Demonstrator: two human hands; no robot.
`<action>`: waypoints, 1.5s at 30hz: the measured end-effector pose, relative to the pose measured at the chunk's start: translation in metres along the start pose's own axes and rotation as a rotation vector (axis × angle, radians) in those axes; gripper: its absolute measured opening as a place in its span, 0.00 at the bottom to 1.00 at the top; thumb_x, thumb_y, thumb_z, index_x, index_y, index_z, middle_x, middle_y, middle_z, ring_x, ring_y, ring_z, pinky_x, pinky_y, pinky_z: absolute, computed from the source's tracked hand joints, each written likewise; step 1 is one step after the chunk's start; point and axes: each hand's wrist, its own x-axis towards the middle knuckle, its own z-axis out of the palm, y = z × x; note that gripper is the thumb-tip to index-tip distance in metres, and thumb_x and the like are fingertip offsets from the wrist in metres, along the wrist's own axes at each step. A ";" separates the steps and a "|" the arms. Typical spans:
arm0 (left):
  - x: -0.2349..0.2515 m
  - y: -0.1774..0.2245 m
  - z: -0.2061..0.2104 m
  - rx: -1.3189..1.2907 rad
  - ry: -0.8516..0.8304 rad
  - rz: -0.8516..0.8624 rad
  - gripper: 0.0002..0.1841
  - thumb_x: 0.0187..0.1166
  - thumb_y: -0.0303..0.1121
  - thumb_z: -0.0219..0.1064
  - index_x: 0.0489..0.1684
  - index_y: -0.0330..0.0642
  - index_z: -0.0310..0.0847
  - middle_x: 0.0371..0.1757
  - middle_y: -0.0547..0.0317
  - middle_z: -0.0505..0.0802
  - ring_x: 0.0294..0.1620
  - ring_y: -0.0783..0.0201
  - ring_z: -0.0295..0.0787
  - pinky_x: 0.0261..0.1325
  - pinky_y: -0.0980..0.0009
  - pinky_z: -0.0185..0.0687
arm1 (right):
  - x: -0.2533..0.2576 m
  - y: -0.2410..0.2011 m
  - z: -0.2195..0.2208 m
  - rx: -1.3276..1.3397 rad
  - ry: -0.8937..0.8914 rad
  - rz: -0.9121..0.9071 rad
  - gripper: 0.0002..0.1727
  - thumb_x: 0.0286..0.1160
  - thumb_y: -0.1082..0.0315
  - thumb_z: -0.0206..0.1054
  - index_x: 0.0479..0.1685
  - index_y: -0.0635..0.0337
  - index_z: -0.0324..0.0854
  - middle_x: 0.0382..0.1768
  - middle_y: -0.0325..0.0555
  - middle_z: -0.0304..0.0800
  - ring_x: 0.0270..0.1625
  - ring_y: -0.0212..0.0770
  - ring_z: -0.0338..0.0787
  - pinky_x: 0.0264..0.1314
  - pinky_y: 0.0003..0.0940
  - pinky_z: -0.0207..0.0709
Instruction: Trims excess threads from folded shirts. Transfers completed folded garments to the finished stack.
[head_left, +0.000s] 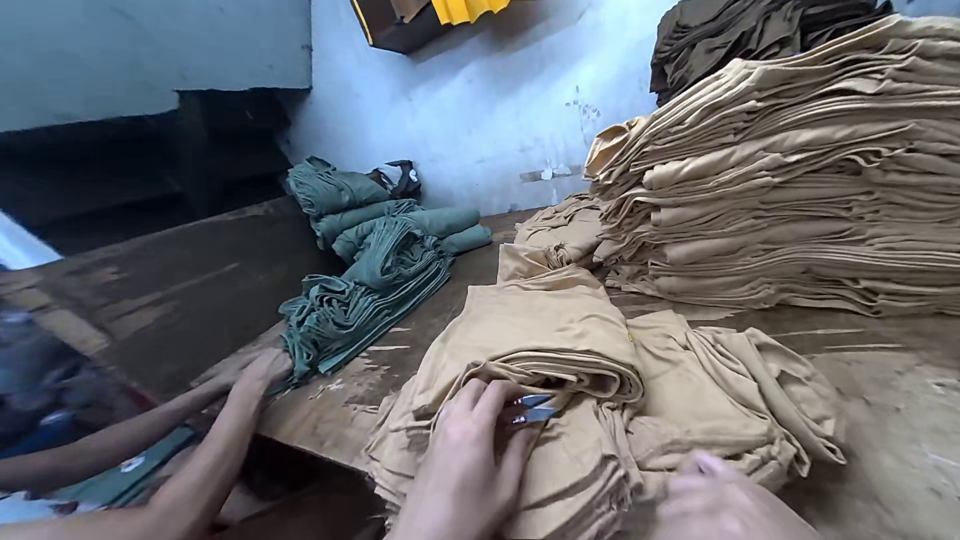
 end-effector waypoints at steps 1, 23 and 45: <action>0.000 0.007 -0.001 -0.015 0.006 0.000 0.21 0.75 0.50 0.69 0.65 0.56 0.86 0.53 0.62 0.91 0.56 0.61 0.89 0.60 0.52 0.87 | 0.008 -0.003 0.006 -0.072 0.179 0.028 0.22 0.82 0.43 0.66 0.39 0.49 0.96 0.33 0.41 0.95 0.41 0.44 0.91 0.54 0.50 0.79; -0.004 0.031 0.001 -0.311 -0.159 0.007 0.12 0.64 0.34 0.77 0.46 0.52 0.93 0.39 0.67 0.91 0.38 0.71 0.88 0.42 0.69 0.88 | 0.018 0.015 0.055 0.020 0.775 0.194 0.18 0.66 0.51 0.81 0.38 0.54 0.85 0.40 0.40 0.91 0.48 0.37 0.89 0.55 0.45 0.81; 0.034 0.001 0.002 -0.822 -0.252 -0.189 0.11 0.88 0.30 0.57 0.52 0.50 0.89 0.43 0.66 0.92 0.41 0.71 0.86 0.44 0.73 0.82 | 0.073 0.002 0.081 0.289 0.723 0.219 0.35 0.56 0.82 0.73 0.73 0.58 0.80 0.49 0.35 0.96 0.51 0.33 0.95 0.57 0.38 0.92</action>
